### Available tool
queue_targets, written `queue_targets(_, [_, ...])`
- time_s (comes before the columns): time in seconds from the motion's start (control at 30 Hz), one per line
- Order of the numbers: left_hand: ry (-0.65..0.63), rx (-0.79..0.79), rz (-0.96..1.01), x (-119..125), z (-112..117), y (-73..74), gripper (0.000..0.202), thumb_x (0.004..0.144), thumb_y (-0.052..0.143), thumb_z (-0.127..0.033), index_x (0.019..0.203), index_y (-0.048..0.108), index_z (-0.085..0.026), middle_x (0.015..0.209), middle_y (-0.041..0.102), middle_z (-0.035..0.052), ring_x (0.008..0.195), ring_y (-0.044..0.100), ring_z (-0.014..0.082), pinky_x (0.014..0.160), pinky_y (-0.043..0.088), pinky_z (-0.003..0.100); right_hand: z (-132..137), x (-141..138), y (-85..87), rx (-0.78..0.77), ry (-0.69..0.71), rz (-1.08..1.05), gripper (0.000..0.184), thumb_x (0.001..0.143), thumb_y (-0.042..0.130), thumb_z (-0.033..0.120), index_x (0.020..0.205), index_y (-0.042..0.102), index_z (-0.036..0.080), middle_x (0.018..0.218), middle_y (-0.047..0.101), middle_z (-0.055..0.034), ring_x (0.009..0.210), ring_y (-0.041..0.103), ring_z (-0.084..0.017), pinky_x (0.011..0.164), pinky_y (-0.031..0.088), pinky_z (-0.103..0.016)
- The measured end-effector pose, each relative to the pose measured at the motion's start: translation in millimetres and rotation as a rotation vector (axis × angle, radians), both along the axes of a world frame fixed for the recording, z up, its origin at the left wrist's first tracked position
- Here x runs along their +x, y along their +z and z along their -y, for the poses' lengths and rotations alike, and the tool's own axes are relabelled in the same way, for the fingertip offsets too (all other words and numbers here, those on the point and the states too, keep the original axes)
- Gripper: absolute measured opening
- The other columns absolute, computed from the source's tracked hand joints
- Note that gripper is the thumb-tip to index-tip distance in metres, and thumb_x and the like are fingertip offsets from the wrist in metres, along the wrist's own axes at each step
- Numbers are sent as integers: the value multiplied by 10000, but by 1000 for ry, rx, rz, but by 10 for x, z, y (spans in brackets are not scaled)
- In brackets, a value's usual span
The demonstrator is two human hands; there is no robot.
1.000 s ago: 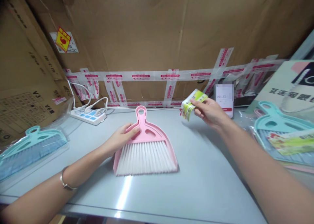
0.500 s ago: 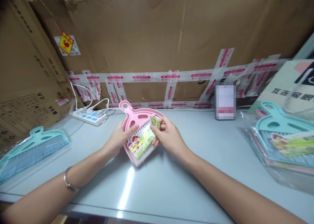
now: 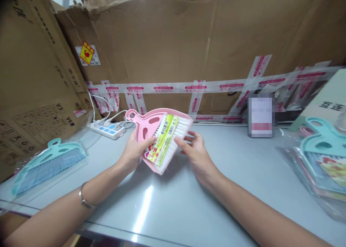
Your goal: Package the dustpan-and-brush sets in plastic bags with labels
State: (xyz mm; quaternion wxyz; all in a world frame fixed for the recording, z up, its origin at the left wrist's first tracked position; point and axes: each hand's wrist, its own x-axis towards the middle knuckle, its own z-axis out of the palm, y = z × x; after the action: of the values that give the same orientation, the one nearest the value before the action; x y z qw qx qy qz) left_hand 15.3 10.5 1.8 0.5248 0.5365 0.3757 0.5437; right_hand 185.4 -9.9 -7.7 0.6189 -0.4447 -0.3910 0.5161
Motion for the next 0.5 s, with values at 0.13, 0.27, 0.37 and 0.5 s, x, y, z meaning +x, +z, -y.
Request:
queue_targets(0.13, [-58, -97, -219, -49, -100, -7, 654, 642, 752, -342, 1174, 426, -147, 1125, 604, 130, 945, 624, 231, 813, 517, 370, 59, -113, -18, -174, 231, -224, 443, 644, 759, 312, 1034, 576, 207, 1004, 673, -47, 910, 636, -221, 766, 536, -346])
queue_targets(0.27, [277, 167, -580, -530, -419, 213, 500, 793, 559, -470, 1158, 476, -140, 1069, 592, 127, 959, 593, 233, 849, 477, 406, 54, -91, -40, -217, 99, -278, 424, 650, 757, 218, 1047, 605, 212, 1005, 692, -34, 916, 651, -223, 789, 552, -353])
queue_targets(0.37, [865, 423, -891, -1176, -604, 402, 315, 829, 520, -407, 1022, 580, -164, 1234, 495, 147, 1188, 450, 287, 1020, 317, 479, 27, -42, -32, -227, 74, -284, 412, 667, 741, 185, 1057, 613, 213, 1016, 693, -36, 919, 655, -224, 778, 564, -348])
queue_targets(0.5, [944, 248, -1255, -1990, -679, 378, 302, 847, 493, -388, 851, 631, -119, 1339, 428, 151, 1322, 103, 491, 929, 124, 734, 10, -15, -27, -247, 78, -278, 381, 690, 724, 174, 1053, 615, 213, 1051, 684, -39, 936, 652, -219, 779, 570, -334])
